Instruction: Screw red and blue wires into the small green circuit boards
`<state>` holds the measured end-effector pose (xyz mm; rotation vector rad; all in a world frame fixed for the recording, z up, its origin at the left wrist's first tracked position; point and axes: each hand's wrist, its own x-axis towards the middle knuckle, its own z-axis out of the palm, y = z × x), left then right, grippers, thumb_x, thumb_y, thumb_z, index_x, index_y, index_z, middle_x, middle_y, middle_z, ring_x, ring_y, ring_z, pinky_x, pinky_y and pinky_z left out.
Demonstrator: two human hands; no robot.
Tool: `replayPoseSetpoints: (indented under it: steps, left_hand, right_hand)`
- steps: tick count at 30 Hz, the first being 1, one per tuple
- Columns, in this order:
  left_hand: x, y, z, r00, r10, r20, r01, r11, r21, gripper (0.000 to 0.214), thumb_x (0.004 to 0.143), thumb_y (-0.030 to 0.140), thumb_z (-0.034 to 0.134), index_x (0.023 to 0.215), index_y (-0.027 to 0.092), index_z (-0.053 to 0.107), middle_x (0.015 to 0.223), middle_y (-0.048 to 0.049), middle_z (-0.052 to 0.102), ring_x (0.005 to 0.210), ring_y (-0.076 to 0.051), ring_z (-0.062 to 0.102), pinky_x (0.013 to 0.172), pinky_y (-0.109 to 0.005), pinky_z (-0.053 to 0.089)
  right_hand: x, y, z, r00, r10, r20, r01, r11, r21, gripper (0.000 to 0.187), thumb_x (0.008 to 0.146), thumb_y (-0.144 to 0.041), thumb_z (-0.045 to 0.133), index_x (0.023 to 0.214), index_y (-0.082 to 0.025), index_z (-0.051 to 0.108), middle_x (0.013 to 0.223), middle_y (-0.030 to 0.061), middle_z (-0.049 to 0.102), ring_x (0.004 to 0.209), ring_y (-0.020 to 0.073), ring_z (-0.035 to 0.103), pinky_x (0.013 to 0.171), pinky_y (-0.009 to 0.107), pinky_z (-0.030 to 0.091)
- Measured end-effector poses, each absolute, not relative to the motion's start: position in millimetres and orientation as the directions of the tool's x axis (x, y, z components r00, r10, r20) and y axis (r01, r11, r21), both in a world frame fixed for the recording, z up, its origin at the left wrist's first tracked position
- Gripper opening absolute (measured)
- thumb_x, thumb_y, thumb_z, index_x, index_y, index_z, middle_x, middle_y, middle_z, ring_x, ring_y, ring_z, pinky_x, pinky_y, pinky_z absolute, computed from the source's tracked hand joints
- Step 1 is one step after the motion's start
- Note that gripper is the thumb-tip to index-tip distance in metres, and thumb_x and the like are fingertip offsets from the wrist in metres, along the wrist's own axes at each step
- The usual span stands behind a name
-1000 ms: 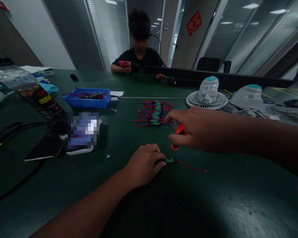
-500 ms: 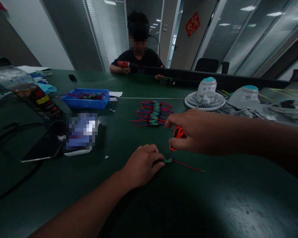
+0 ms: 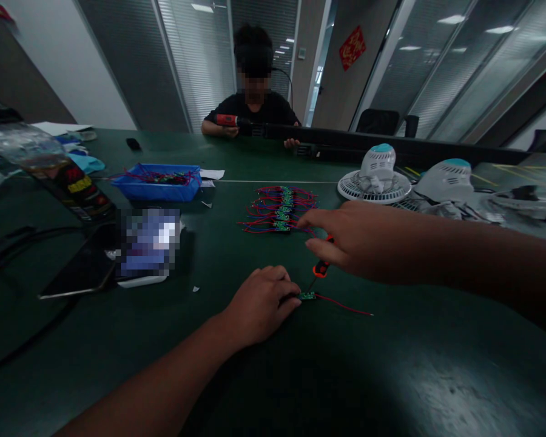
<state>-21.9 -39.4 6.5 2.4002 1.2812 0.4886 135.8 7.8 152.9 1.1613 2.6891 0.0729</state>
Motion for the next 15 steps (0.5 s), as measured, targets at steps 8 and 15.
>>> replayPoseSetpoints:
  steps: [8,15]
  left_hand:
    - [-22.5,-38.4,3.2,0.524,0.838,0.153,0.699,-0.525,0.485,0.019,0.088,0.028,0.056,0.1,0.021,0.069,0.095,-0.004,0.061,0.09,-0.02,0.056,0.078,-0.034,0.043]
    - [-22.3,-39.1,3.2,0.521,0.842,0.143,0.713,-0.52,0.471,0.019,0.088,0.028,0.057,0.101,0.021,0.069,0.094,-0.004,0.062,0.09,-0.019,0.056,0.079,-0.034,0.044]
  right_hand:
    - [136.1,4.6,157.0,-0.663,0.734,-0.151,0.724,0.679,0.12,0.044,0.084,-0.04,0.048,0.117,-0.012,0.058,0.074,0.0087,0.066,0.061,0.0197,0.059,0.051,0.028,0.037]
    - [134.2,2.4,158.3,-0.705,0.687,-0.175,0.69,0.722,0.056,0.039,0.08,-0.037,0.054,0.11,-0.014,0.061,0.084,0.0085,0.068,0.071,0.021,0.061,0.057,0.029,0.04]
